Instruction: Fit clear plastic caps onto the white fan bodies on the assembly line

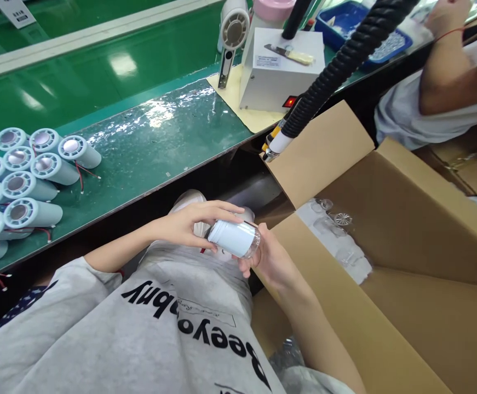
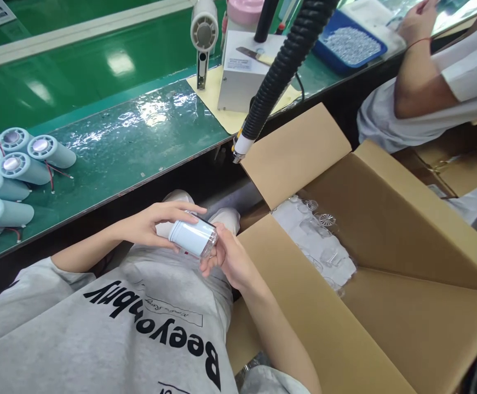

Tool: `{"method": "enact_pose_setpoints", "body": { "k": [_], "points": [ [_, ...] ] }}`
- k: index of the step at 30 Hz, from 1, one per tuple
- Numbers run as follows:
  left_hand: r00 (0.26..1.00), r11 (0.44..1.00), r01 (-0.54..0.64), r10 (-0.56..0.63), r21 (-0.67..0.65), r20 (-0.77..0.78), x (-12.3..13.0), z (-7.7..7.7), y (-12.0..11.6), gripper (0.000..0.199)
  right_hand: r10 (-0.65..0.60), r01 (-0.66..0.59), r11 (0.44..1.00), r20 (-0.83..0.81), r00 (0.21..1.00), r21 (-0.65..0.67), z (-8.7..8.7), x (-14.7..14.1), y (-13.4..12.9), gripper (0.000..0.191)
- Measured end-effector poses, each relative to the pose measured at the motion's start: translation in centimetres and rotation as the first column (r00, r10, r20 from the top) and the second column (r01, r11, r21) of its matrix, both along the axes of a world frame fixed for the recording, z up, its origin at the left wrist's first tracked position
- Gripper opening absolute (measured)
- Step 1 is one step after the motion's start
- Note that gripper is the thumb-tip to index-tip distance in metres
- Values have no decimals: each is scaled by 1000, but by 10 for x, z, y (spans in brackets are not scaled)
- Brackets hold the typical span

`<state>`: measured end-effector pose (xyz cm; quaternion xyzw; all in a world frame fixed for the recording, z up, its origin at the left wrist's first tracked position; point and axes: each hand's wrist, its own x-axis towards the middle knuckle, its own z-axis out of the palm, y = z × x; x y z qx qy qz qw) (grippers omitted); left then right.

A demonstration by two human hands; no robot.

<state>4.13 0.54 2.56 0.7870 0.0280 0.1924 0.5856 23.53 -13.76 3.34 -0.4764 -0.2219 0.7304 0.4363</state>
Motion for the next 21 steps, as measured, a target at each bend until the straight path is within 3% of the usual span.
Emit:
{"method": "enact_pose_setpoints", "body": {
  "k": [5,8,10,12,13,14,15,16,17,19,21],
  "points": [
    [990,993,-71,58,-94,-132,-4,11,-10,63,100,-99,994,12,995,-41,-3,1,-5,85],
    [977,978,-130,98,-164,-191,-6,18,-16,65,3,-66,974,281,960,217,-8,3,-10,83],
    [969,961,-163,113,-224,-219,-7,20,-19,66,-196,-110,854,509,838,509,-12,7,-13,75],
    [959,943,-186,113,-277,-259,-9,19,-21,67,-403,-289,637,629,665,714,-16,11,-14,68],
    [952,936,-195,110,-292,-284,-9,19,-21,68,-472,-384,541,648,598,748,-16,13,-14,65],
    [946,932,-199,103,-301,-307,-10,18,-21,69,-509,-448,483,657,556,752,-16,14,-14,64],
    [943,931,-198,96,-307,-318,-10,17,-21,70,-513,-471,466,663,546,749,-16,15,-14,64],
    [945,932,-189,87,-310,-316,-10,15,-20,71,-486,-450,497,668,564,741,-14,15,-14,65],
    [952,934,-173,77,-314,-295,-10,14,-19,72,-435,-393,562,664,608,728,-13,14,-14,65],
    [973,936,-122,48,-329,-225,-10,12,-18,73,-311,-227,708,584,749,669,-9,12,-16,63],
    [985,929,-75,13,-363,-171,-9,9,-18,75,-233,-91,803,451,862,589,-7,9,-17,55]
  ]
}}
